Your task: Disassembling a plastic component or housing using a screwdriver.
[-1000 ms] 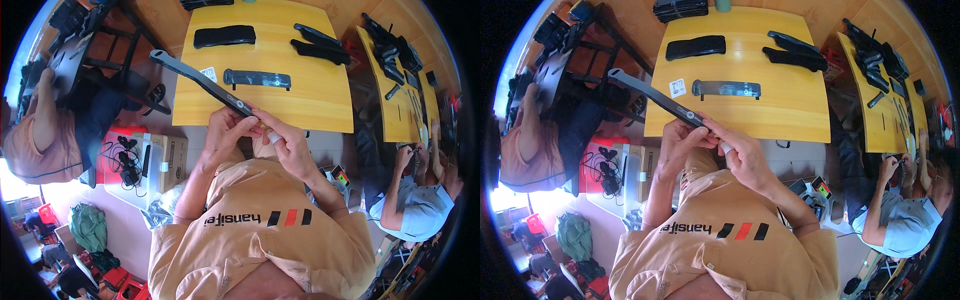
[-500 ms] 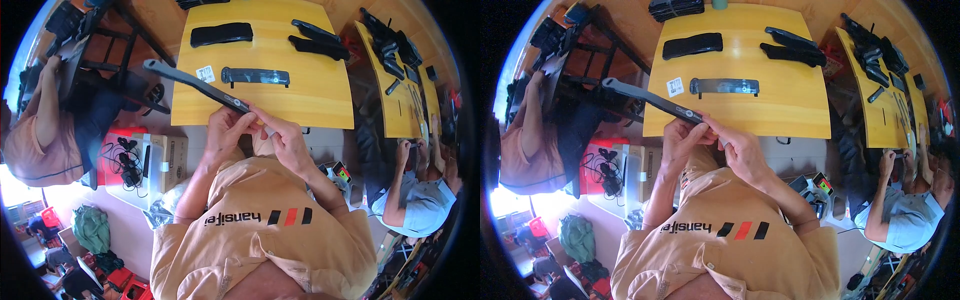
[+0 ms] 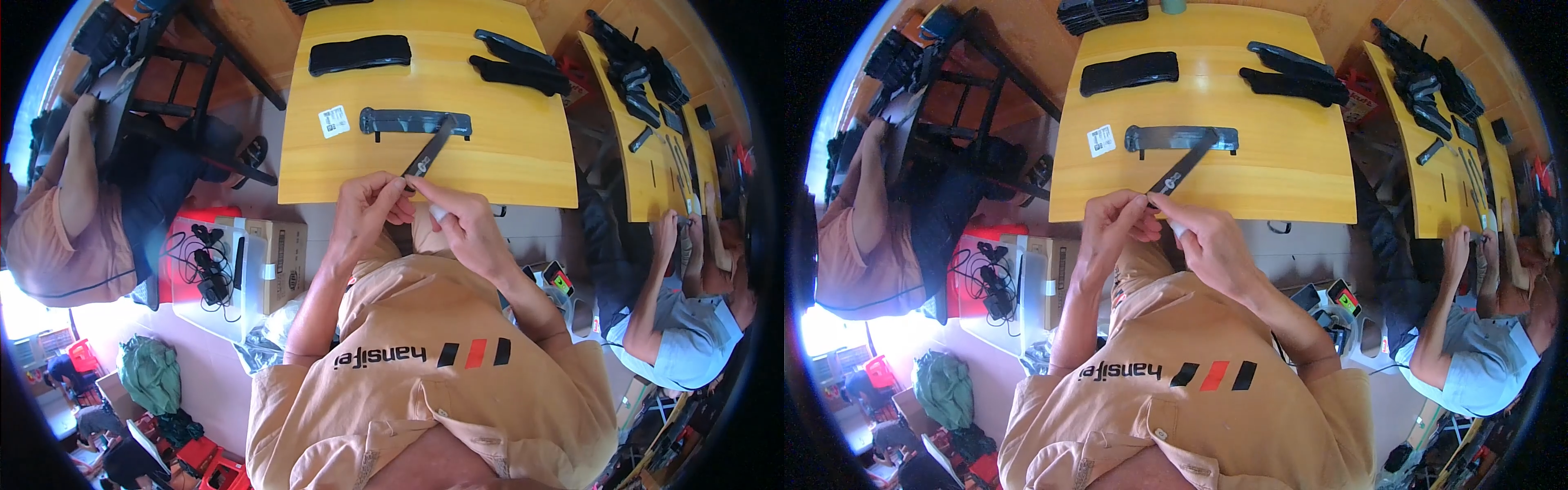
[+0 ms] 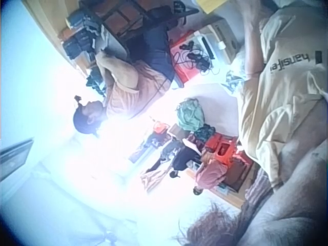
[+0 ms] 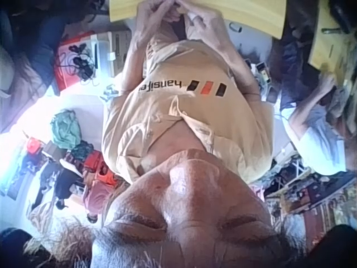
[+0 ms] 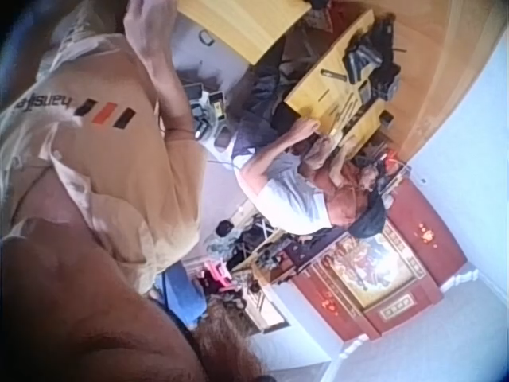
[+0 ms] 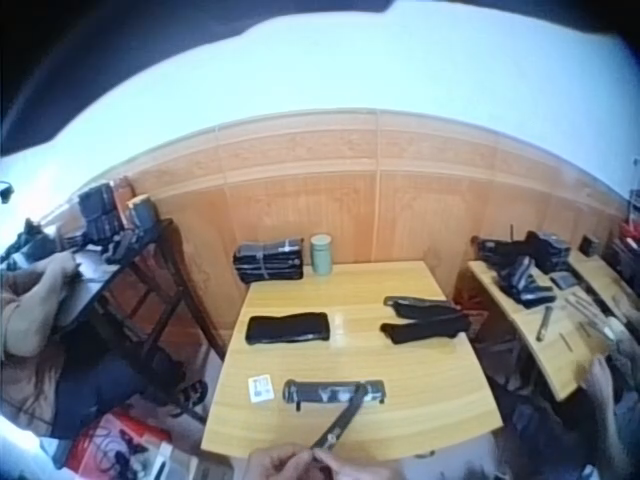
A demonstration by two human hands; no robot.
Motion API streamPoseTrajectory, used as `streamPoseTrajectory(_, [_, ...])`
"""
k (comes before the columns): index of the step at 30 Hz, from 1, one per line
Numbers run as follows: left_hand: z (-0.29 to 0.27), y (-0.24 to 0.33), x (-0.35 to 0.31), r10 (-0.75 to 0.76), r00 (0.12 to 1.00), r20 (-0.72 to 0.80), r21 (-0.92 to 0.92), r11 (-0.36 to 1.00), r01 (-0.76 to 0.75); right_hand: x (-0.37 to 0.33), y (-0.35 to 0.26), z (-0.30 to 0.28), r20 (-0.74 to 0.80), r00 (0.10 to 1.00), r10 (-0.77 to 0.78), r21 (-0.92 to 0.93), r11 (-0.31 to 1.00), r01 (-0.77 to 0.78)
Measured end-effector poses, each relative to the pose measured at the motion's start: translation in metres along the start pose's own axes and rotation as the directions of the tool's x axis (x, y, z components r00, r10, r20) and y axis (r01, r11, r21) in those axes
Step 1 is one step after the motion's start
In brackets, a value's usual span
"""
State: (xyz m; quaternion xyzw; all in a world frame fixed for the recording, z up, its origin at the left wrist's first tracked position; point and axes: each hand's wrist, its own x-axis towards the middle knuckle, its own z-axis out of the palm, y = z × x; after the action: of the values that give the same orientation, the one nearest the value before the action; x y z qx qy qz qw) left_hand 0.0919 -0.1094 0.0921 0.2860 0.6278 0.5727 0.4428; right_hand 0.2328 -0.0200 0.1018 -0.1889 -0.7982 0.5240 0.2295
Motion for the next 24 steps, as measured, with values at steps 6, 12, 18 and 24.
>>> streamPoseTrajectory(6, [0.005, -0.021, 0.003, -0.020, 0.999, -0.033, -0.256, 0.967, 0.011, 0.010, 0.014, 0.005, -0.017, 0.997, -0.072, -0.094, 0.993, 0.070])
streamPoseTrajectory(12, [0.010, -0.013, -0.005, 0.065, 0.994, -0.091, -0.230, 0.970, -0.084, 0.016, 0.008, 0.006, -0.145, 0.981, -0.132, 0.035, 0.990, 0.139])
streamPoseTrajectory(18, [0.015, -0.015, -0.003, 0.290, 0.941, -0.177, -0.235, 0.916, -0.326, 0.016, 0.004, 0.006, -0.156, 0.983, -0.099, 0.061, 0.992, 0.109])
streamPoseTrajectory(24, [0.017, -0.015, -0.003, 0.230, 0.962, -0.149, -0.684, 0.679, -0.268, 0.012, -0.004, 0.006, -0.256, 0.964, -0.076, 0.185, 0.975, 0.126])
